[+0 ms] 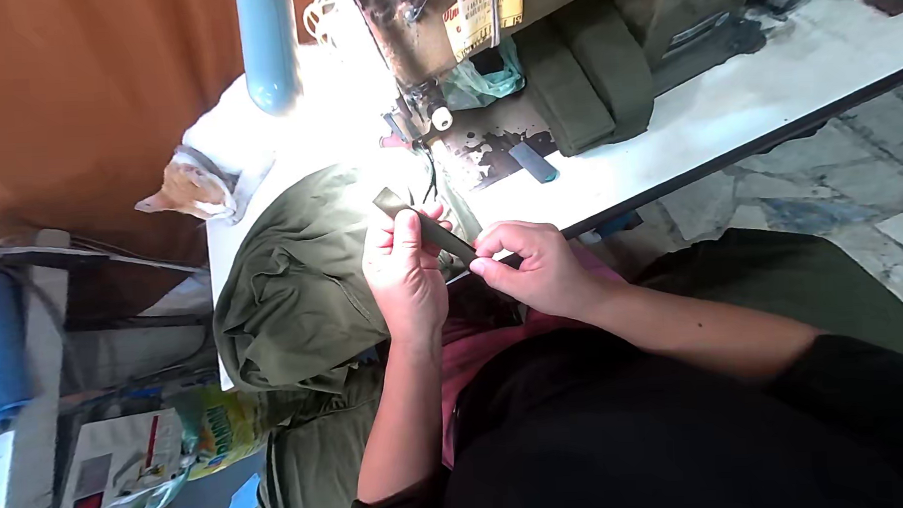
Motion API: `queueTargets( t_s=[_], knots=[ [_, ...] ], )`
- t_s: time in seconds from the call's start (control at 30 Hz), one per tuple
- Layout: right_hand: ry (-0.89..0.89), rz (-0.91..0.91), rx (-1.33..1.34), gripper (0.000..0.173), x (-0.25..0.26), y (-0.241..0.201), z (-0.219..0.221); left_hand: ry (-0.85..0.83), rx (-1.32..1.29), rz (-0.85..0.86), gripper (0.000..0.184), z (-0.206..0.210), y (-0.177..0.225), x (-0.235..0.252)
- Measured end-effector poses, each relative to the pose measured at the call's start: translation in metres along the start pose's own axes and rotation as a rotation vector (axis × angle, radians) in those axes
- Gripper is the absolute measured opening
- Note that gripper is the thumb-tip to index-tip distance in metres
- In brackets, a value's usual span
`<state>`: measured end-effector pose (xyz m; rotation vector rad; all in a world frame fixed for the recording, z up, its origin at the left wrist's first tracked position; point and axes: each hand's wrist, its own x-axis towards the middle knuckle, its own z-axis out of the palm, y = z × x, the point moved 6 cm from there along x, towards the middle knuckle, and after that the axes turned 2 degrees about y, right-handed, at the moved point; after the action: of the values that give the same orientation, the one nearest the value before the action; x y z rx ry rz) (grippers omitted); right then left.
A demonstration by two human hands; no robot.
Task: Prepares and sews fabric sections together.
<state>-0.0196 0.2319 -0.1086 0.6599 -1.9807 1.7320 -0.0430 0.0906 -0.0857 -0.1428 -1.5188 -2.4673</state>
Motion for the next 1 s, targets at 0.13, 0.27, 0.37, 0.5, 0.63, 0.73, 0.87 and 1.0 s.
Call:
queueTargets(
  t_s=[0.13, 0.27, 0.37, 0.5, 0.63, 0.73, 0.87, 1.0],
  knots=[
    [-0.006, 0.067, -0.004, 0.007, -0.002, 0.003, -0.001, -0.025, -0.009, -0.042, 0.018, -0.004, -0.002, 0.0],
    [0.002, 0.152, 0.037, 0.006, -0.004, 0.009, -0.001, -0.058, 0.007, -0.069, 0.017, -0.007, -0.005, 0.002],
    [-0.009, 0.329, 0.095, 0.007, -0.006, 0.017, -0.001, -0.064, 0.052, -0.108, 0.017, -0.01, -0.007, 0.007],
    [-0.099, 0.524, 0.105, 0.03, -0.009, 0.024, -0.001, -0.085, 0.121, -0.153, 0.017, -0.019, -0.011, 0.017],
    [-0.221, 0.524, 0.036, 0.012, -0.009, 0.029, -0.001, -0.145, 0.281, -0.176, 0.019, -0.025, -0.014, 0.028],
    [-0.315, 0.35, -0.179, 0.013, 0.005, 0.034, -0.002, -0.189, 0.274, -0.299, 0.022, -0.024, -0.025, 0.047],
    [-0.511, 0.225, -0.498, 0.014, 0.019, 0.058, 0.01, -0.358, 0.805, -0.277, 0.018, -0.032, -0.042, 0.079],
    [-0.644, 0.194, -0.564, 0.013, 0.016, 0.053, 0.02, -0.557, 1.442, -0.032, 0.024, -0.047, -0.045, 0.07]
  ],
)
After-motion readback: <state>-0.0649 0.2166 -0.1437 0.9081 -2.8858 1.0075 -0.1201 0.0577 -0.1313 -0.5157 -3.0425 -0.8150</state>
